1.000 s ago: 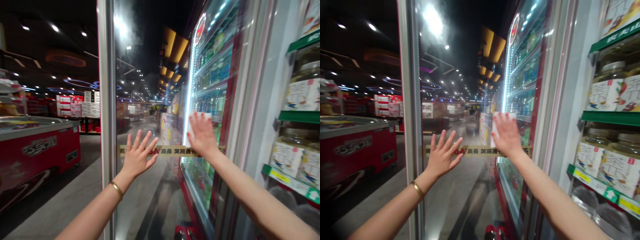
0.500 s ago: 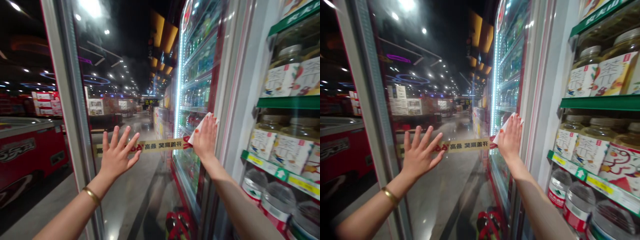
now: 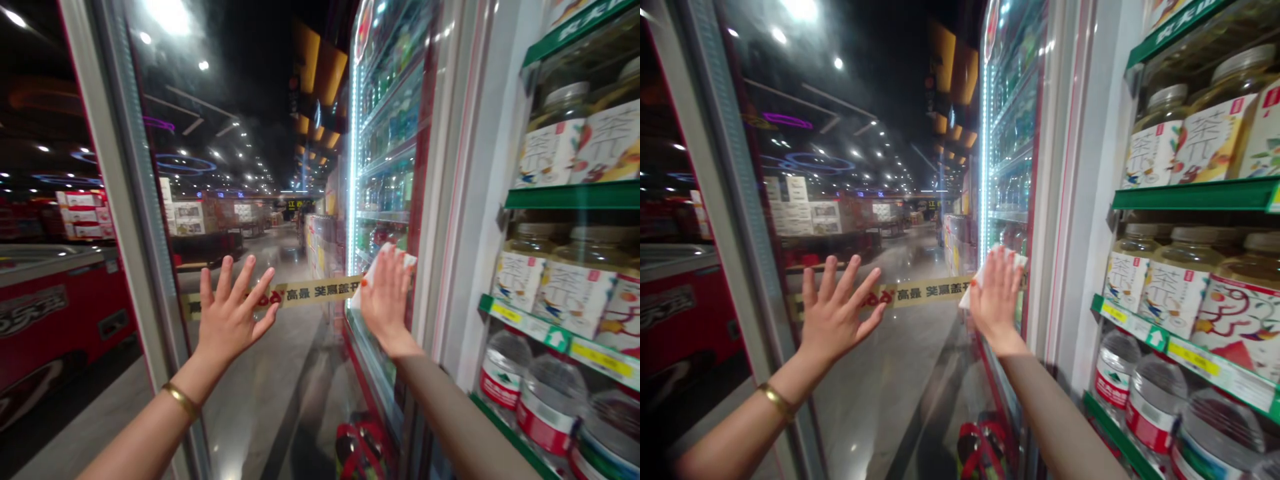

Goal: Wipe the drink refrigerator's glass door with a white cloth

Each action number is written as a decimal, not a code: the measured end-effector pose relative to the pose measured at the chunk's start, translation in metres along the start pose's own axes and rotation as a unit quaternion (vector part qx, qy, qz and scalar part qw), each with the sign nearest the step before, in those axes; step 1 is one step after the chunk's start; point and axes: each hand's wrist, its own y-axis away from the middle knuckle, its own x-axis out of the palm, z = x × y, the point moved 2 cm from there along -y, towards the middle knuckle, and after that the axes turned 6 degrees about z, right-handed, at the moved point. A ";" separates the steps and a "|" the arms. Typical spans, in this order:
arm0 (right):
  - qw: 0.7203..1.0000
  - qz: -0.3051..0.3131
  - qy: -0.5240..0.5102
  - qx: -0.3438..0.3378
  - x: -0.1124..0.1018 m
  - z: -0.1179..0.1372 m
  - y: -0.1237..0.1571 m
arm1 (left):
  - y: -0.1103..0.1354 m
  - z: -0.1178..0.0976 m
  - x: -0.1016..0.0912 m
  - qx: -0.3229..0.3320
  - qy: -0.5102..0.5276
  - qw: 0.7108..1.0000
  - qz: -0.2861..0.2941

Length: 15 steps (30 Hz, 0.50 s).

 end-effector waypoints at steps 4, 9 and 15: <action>0.936 0.058 -0.028 -0.345 0.001 0.017 0.026 | 0.000 -0.001 0.000 0.002 -0.003 1.000 -0.001; 1.000 -0.006 0.004 -0.011 -0.014 -0.039 -0.063 | 0.000 -0.002 0.000 0.009 -0.005 1.000 -0.003; 0.961 0.001 -0.019 -0.274 -0.012 0.028 -0.091 | -0.001 -0.003 -0.001 0.003 0.003 1.000 -0.008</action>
